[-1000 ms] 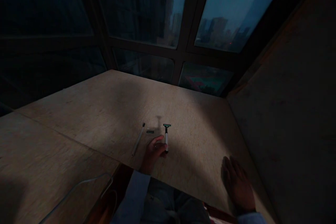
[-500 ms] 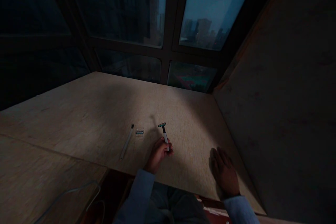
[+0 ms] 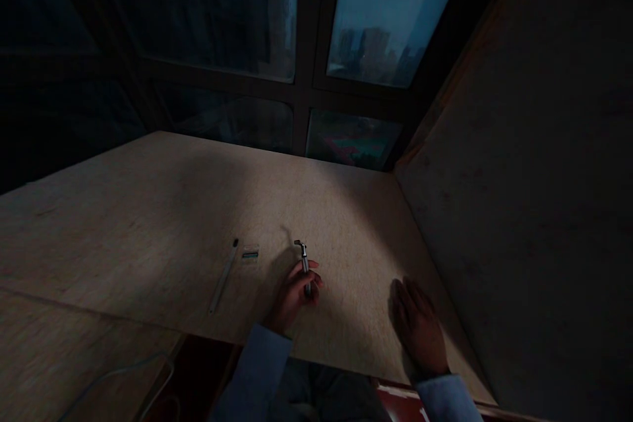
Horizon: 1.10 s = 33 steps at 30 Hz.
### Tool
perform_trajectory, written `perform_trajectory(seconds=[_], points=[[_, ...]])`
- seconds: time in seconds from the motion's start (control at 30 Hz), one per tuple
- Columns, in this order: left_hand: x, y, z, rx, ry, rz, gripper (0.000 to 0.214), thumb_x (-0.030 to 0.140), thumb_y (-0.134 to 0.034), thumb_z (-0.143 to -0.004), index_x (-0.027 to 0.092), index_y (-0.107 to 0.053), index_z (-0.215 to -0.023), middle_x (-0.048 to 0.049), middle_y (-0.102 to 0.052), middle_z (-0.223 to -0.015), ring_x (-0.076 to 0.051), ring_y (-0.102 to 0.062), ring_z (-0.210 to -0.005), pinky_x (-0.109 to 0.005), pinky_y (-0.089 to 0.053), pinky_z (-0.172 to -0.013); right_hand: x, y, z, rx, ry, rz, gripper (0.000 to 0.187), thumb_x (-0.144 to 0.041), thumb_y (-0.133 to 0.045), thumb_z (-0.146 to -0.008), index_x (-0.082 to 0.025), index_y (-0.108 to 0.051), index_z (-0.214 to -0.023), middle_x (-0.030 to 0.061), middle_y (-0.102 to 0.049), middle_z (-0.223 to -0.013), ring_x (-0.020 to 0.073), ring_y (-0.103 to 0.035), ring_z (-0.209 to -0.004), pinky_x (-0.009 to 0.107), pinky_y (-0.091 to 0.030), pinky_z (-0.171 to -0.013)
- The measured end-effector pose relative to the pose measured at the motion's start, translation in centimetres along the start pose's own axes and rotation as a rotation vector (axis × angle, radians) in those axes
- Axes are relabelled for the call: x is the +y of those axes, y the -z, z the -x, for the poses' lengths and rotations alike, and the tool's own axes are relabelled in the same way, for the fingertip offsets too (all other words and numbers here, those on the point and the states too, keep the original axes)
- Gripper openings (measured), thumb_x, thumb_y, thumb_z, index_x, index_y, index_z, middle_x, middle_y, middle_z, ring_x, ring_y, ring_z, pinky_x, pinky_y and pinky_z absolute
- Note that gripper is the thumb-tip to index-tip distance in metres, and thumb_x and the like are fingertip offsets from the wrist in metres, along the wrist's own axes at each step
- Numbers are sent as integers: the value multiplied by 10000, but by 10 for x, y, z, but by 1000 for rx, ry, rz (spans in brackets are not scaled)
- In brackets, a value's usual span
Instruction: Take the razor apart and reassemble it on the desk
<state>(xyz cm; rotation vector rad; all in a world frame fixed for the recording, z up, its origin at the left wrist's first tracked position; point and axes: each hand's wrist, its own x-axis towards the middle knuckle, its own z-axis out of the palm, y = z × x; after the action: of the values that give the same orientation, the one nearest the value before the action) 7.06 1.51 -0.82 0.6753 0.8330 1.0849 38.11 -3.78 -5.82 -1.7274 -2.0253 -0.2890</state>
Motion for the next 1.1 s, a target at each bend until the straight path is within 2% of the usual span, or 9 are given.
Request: perform_trajectory(seconds=[0.1,0.2,0.4,0.6,0.7,0.93,1.1], points=[[-1,0,0,-27,-18,42,547,603,-702,-742,155,-573,-1028,51,-541,-611,-63,-448,-425,-210,-300,-429,-1,1,-1,3,-8,-9,441,-359,-358,-1007,-183,-513,-1381,181,-540,-1387,347,-494,-1280,558,-458,-1022],[-2,0,0,-19,-37,106,582,645,-690,-741,153,-600,-1040,71,-474,-602,-52,-403,-429,-222,-305,-453,-1,2,-1,-1,-13,-20,440,-357,-351,-1010,-199,-498,-1394,175,-538,-1392,346,-488,-1287,564,-453,-1025],[-2,1,-1,14,-35,77,534,537,-757,-717,129,-646,-1044,28,-534,-696,-71,-487,-494,-240,-341,-492,-2,1,-1,0,-19,-37,455,-379,-348,-1010,-197,-501,-1398,176,-534,-1405,346,-473,-1310,565,-441,-1036],[-3,5,-4,14,-14,91,434,450,-743,-723,126,-648,-995,18,-551,-723,-70,-485,-483,-234,-329,-459,1,0,1,-10,-6,-37,453,-374,-352,-1012,-164,-520,-1376,192,-528,-1411,337,-465,-1317,552,-434,-1053],[-5,7,-5,9,2,110,456,423,-755,-689,128,-639,-1016,16,-559,-729,-73,-486,-496,-227,-322,-452,2,0,2,-16,-18,-35,449,-377,-362,-1011,-166,-525,-1372,187,-533,-1406,335,-462,-1320,545,-437,-1057],[-10,7,-6,1,-10,103,592,355,-766,-672,180,-588,-1208,17,-570,-778,-74,-489,-570,-208,-341,-499,2,2,0,-2,-4,-51,448,-383,-357,-1009,-180,-532,-1368,180,-552,-1386,334,-474,-1311,554,-445,-1042],[-14,8,-7,-23,0,85,600,352,-778,-654,192,-600,-1204,10,-573,-805,-81,-496,-606,-199,-359,-509,2,2,0,-5,10,-18,451,-374,-346,-1013,-164,-533,-1366,187,-550,-1387,334,-480,-1306,546,-448,-1042]])
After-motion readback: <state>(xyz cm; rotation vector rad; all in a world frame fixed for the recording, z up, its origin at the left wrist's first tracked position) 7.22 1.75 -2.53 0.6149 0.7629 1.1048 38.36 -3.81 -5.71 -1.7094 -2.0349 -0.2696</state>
